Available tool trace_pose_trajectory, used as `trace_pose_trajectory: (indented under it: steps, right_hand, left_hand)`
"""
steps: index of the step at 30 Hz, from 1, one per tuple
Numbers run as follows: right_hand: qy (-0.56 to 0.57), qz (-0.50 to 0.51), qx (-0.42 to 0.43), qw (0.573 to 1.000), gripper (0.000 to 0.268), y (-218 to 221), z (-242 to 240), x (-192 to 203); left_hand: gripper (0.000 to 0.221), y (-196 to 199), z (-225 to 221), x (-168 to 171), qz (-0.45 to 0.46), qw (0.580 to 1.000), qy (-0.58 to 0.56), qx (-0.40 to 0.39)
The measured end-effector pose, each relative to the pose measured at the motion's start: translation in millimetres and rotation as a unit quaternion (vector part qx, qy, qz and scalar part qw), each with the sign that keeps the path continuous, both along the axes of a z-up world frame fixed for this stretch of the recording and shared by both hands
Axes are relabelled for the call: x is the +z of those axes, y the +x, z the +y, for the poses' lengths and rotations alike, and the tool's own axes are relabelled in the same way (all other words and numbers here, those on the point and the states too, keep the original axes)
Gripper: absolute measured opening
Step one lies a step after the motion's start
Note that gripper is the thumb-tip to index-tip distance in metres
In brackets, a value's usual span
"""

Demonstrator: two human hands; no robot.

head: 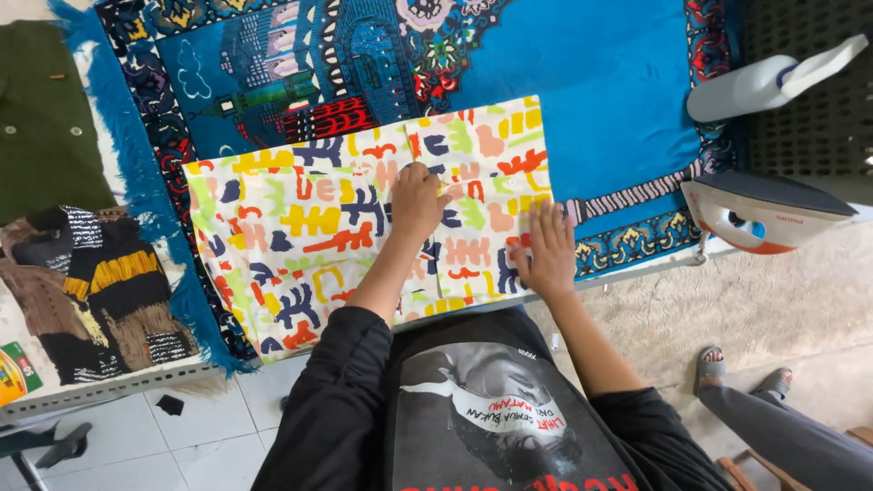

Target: A person irons a piece of patterned fabric on a flat surface and then folds it into a compact shape.

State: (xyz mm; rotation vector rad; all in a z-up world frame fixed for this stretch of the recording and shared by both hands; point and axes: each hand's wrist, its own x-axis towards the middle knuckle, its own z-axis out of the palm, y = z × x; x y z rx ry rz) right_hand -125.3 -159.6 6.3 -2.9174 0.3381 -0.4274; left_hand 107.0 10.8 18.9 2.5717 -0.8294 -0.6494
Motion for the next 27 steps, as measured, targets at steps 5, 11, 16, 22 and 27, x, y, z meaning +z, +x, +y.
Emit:
trace_pose_trajectory:
  steps: [5,11,16,22,27]
  right_hand:
    - [0.037,-0.056,0.177,0.982,0.052,-20.0,46.7,8.1]
    - [0.056,-0.065,0.184,0.979,0.024,-39.0,70.3,-16.3]
    - [0.064,-0.091,0.201,0.973,0.022,-46.0,70.4,-22.4]
    - [0.057,-0.074,0.249,0.964,0.026,-61.0,63.8,-18.7]
    - [0.049,-0.049,0.268,0.961,0.024,-67.8,65.9,-34.9]
  left_hand:
    - [0.028,10.7,8.3,-6.6,0.075,0.996,-0.026,0.041]
    - [0.03,10.0,8.9,2.1,0.117,0.99,-0.016,0.071]
    - [0.027,8.6,4.0,0.7,0.128,0.985,-0.021,0.116]
    - [0.026,-11.5,7.6,15.9,0.112,0.987,-0.017,0.114]
    - [0.013,-39.8,-3.8,20.5,0.046,0.972,-0.032,0.228]
